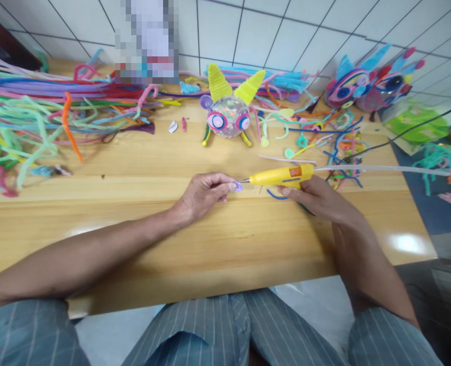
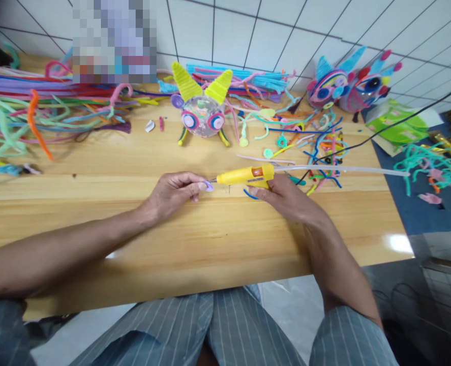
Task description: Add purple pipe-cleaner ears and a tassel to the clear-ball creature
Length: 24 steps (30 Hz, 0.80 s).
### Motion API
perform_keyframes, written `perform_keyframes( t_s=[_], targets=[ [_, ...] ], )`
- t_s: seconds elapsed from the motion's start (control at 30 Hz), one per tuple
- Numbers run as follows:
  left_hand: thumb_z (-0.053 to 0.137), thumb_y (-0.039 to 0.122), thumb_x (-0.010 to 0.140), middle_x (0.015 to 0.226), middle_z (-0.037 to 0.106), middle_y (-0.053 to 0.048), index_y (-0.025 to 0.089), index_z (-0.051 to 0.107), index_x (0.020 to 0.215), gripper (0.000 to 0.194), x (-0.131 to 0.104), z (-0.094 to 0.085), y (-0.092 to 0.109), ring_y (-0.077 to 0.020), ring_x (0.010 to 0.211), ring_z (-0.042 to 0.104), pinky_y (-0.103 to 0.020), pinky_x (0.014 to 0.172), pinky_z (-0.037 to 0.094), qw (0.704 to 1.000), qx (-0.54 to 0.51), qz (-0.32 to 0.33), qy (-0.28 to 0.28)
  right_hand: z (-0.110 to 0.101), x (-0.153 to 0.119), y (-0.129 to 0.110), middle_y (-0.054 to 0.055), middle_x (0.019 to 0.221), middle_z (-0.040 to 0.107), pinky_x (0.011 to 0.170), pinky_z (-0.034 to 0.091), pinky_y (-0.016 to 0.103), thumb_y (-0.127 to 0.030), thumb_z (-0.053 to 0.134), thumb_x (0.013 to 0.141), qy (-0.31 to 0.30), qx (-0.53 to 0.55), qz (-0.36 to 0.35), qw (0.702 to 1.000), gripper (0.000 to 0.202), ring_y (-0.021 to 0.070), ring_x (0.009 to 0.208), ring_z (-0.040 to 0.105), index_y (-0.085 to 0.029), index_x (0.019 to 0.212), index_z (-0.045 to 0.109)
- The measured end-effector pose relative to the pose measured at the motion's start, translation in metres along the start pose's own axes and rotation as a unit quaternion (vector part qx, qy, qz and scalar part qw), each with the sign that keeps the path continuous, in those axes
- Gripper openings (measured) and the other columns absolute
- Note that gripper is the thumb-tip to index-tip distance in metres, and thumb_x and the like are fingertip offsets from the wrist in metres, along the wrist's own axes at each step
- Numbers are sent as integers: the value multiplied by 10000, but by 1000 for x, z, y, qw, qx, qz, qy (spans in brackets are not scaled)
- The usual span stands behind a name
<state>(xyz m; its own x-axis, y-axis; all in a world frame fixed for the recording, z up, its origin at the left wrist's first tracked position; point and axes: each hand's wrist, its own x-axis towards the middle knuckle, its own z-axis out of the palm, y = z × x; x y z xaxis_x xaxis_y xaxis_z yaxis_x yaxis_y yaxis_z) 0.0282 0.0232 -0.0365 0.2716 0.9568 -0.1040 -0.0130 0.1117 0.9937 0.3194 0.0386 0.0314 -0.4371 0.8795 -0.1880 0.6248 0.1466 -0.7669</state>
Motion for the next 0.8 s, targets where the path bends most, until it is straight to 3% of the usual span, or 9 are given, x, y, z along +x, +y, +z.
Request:
perform_keyframes(
  t_s=[0.27, 0.5, 0.67, 0.8],
  targets=[
    [825, 430, 833, 735, 777, -34, 175, 854, 889, 262, 0, 0, 0, -94, 558, 569, -214, 558, 499, 1000, 13, -1, 0, 0, 0, 0, 39, 859, 737, 767, 534, 372, -695, 727, 882, -4, 0, -8, 1000, 448, 261, 816, 637, -249, 916, 757],
    [813, 426, 835, 723, 767, -29, 172, 853, 894, 263, 0, 0, -1, -91, 551, 561, -215, 555, 491, 1000, 12, 4, 0, 0, -1, -1, 32, 773, 679, 746, 518, 367, -701, 714, 888, -3, -3, -7, 1000, 457, 252, 779, 612, -245, 874, 739],
    [815, 442, 836, 708, 759, -26, 176, 853, 892, 275, 0, -1, 0, -96, 549, 564, -221, 556, 492, 1000, 15, 2, 0, -1, -2, -1, 23, 712, 638, 714, 511, 356, -701, 709, 891, -3, -8, -8, 1000, 483, 236, 745, 592, -247, 735, 658],
    [814, 418, 836, 736, 778, -33, 181, 857, 898, 248, 0, -1, 0, -96, 553, 570, -217, 551, 489, 1000, 17, 1, 4, -1, -2, 3, 31, 755, 663, 725, 514, 373, -689, 710, 891, -2, -8, -5, 1000, 453, 251, 761, 609, -255, 763, 681]
  ],
)
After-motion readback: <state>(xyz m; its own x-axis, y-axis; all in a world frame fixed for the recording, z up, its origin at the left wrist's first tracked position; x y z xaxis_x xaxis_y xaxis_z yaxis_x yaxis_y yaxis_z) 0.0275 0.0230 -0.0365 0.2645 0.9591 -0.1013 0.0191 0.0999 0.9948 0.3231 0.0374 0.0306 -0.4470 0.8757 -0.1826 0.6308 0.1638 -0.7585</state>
